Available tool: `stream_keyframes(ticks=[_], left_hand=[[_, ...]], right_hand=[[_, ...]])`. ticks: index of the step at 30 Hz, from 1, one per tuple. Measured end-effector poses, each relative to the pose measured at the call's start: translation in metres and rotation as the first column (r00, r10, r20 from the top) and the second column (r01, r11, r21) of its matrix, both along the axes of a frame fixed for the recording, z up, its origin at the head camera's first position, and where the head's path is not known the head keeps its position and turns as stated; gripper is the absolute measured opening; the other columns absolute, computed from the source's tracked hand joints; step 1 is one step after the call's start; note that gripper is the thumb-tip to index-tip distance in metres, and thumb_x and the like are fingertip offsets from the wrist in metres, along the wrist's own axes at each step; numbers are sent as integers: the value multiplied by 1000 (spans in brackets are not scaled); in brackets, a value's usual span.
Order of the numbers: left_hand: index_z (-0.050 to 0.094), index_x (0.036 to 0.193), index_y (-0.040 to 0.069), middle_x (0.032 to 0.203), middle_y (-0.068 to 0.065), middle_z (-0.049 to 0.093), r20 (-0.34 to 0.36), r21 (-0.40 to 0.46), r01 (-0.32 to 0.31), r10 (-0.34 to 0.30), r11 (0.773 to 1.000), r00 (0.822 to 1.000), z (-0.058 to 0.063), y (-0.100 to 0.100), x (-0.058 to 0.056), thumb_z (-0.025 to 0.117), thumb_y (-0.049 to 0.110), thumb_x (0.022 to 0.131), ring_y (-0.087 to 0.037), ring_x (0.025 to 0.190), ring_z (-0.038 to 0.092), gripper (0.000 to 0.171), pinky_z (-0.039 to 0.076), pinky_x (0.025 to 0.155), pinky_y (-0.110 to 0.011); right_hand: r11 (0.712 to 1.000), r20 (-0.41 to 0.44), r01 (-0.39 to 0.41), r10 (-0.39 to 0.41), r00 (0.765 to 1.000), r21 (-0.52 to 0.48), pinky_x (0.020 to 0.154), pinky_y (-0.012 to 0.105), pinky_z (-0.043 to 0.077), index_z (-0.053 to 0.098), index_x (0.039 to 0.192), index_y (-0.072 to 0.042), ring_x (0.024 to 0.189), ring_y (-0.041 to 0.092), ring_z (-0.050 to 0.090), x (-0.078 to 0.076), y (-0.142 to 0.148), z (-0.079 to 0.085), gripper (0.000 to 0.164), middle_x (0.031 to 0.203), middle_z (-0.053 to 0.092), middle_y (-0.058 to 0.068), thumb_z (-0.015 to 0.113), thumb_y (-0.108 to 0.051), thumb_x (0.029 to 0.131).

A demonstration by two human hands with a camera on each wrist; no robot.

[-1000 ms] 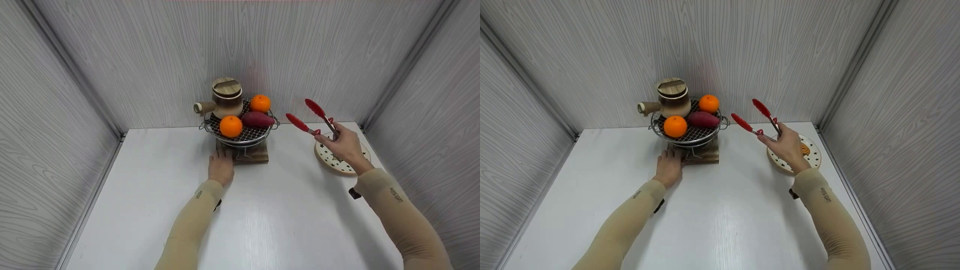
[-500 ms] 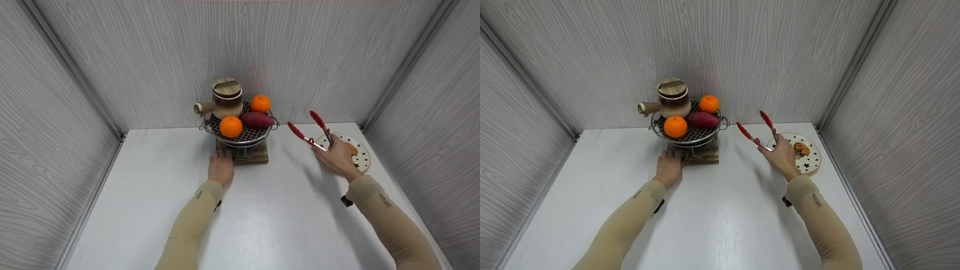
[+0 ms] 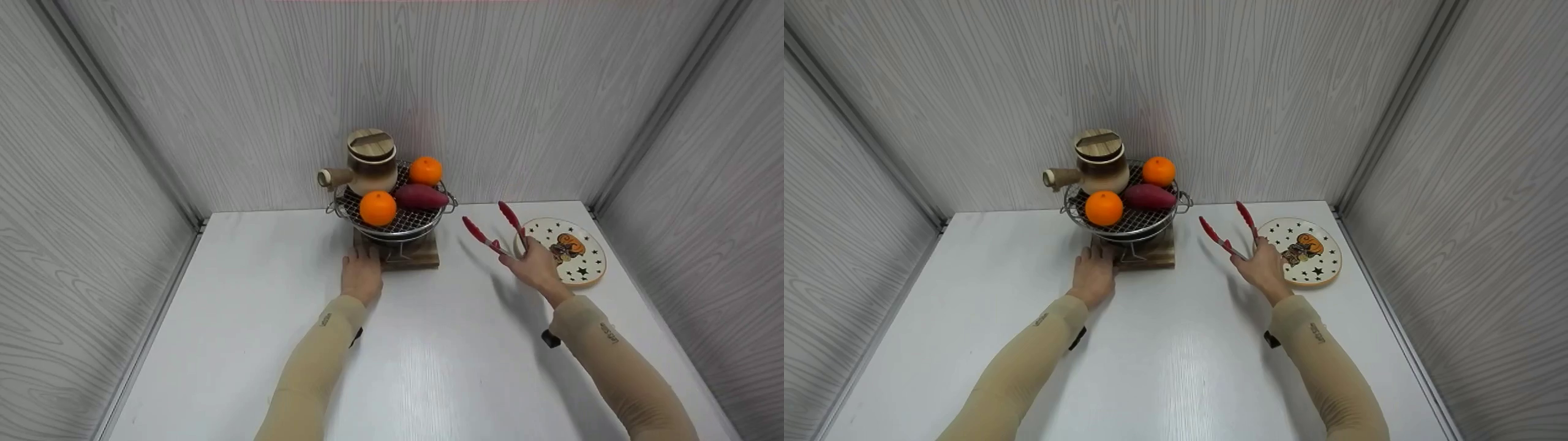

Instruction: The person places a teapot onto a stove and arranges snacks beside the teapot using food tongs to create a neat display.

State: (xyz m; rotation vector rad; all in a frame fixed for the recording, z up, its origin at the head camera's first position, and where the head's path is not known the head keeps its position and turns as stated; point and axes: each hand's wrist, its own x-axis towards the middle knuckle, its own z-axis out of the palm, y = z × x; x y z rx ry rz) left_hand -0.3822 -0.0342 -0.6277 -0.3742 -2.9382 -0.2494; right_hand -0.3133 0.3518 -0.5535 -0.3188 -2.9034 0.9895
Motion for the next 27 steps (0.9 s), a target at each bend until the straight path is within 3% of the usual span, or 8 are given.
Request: stream_keyframes(ticks=[5,12,17,20,23,25,27], left_hand=[[50,157,-5,158,-33,56,10,-23,-4,4,1000,1000,-1,-1,1,76,14,103,-49,139,57,63,53,113,-61],[52,156,-4,156,-31,57,-21,-4,-1,1,1000,1000,-1,0,4,72,13,105,-48,137,58,57,54,109,-59],[55,153,-3,150,-29,60,-26,3,-1,1,1000,1000,0,0,5,73,13,104,-46,133,60,54,54,106,-58],[55,152,-3,149,-29,61,-31,14,-1,1,1000,1000,2,0,5,75,13,102,-46,132,60,56,54,106,-58],[53,153,-4,150,-30,60,-40,15,-1,1,1000,999,2,0,5,79,14,100,-46,133,60,61,55,107,-58],[54,153,-4,150,-30,60,-48,16,-1,2,1000,999,2,0,4,80,14,99,-47,133,61,62,55,106,-58],[54,153,-4,150,-30,60,-43,17,-1,2,1000,999,2,0,4,79,13,99,-47,133,61,62,55,107,-59]], right_hand=[[1000,57,4,-3,998,-10,119,65,50,50,156,10,136,52,64,1,-6,-15,80,146,65,36,74,-44,101],[1000,101,9,-8,995,-14,122,65,48,46,159,12,140,54,62,1,-13,-33,84,150,63,38,72,-44,102],[999,120,30,-24,992,-46,136,63,34,24,177,0,161,55,44,1,-17,-42,98,173,44,33,73,-43,103],[996,123,38,-29,992,-75,140,61,27,16,179,-4,167,53,35,1,-19,-45,102,181,35,29,73,-42,104],[998,168,49,-41,985,-42,127,60,46,40,167,0,148,50,57,1,-21,-46,88,164,54,30,74,-50,103],[999,204,40,-45,978,32,103,52,62,58,146,1,119,42,72,1,-22,-47,76,138,69,26,74,-58,100],[992,237,14,-43,970,123,73,43,63,66,121,-3,86,30,73,1,-22,-48,67,108,73,18,73,-65,98]])
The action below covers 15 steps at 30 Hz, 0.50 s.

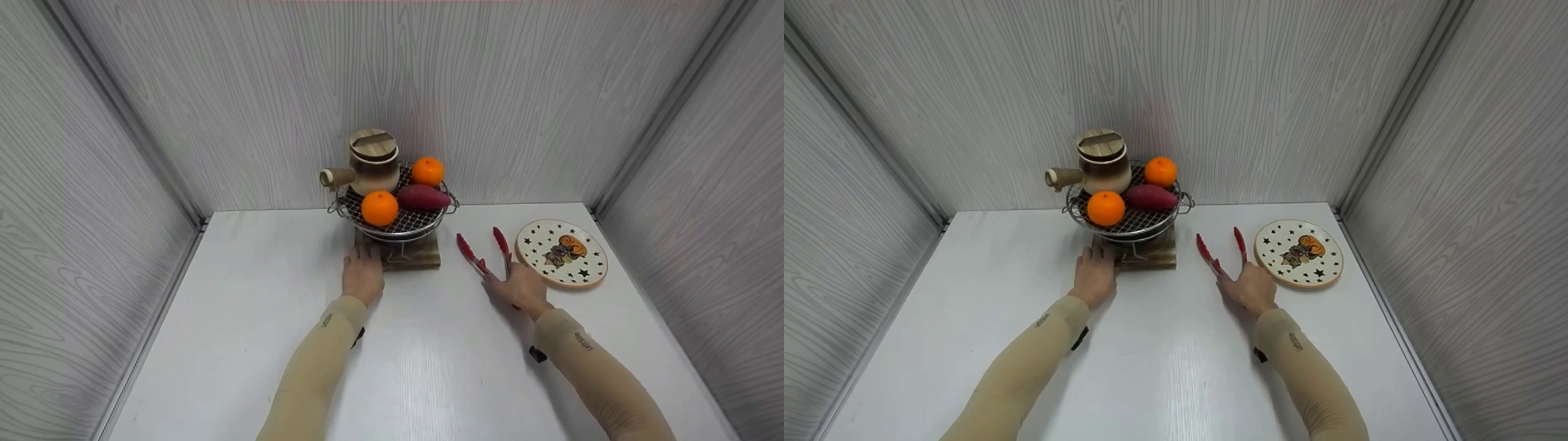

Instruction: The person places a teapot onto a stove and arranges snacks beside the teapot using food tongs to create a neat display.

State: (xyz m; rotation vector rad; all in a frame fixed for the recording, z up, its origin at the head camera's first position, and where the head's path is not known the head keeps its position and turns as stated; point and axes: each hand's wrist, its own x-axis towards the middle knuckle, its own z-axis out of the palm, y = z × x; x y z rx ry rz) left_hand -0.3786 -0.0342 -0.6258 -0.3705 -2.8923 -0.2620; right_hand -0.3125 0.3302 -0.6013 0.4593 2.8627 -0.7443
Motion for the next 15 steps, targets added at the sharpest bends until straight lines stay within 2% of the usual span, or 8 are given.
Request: stream_keyframes(ticks=[2,6,9,12,15], left_hand=[[54,152,-4,150,-30,60,9,2,-9,9,1000,1000,0,-3,0,78,13,100,-47,134,61,61,55,108,-59],[55,152,-4,150,-29,61,4,1,-18,18,1000,1000,3,-7,-2,76,12,101,-46,135,62,57,55,109,-59],[57,149,-3,147,-28,63,3,8,3,-3,1000,1000,7,-6,-4,74,14,103,-45,133,63,51,56,107,-58],[62,144,-2,142,-27,66,32,40,45,-46,998,998,15,-4,-5,71,20,108,-45,128,65,42,57,106,-58],[68,137,-1,135,-24,70,77,69,79,-85,994,993,25,-6,-5,65,27,113,-44,123,68,37,59,104,-58]], right_hand=[[995,11,-43,43,999,91,56,37,56,68,108,-5,67,24,70,-3,-2,-2,66,92,73,14,72,-70,97],[972,6,-96,97,995,213,51,34,46,69,98,-8,57,20,66,-9,-4,-3,68,79,72,10,69,-76,96],[965,26,-116,113,993,235,51,34,45,68,94,-9,55,20,67,-9,-1,-1,69,74,73,9,68,-78,96],[960,31,-128,124,992,251,52,36,48,65,91,-10,57,21,68,-5,7,5,69,74,73,9,65,-78,98],[949,-74,-116,143,987,294,62,45,56,68,97,-5,75,32,73,3,18,16,70,88,75,17,62,-75,103]])
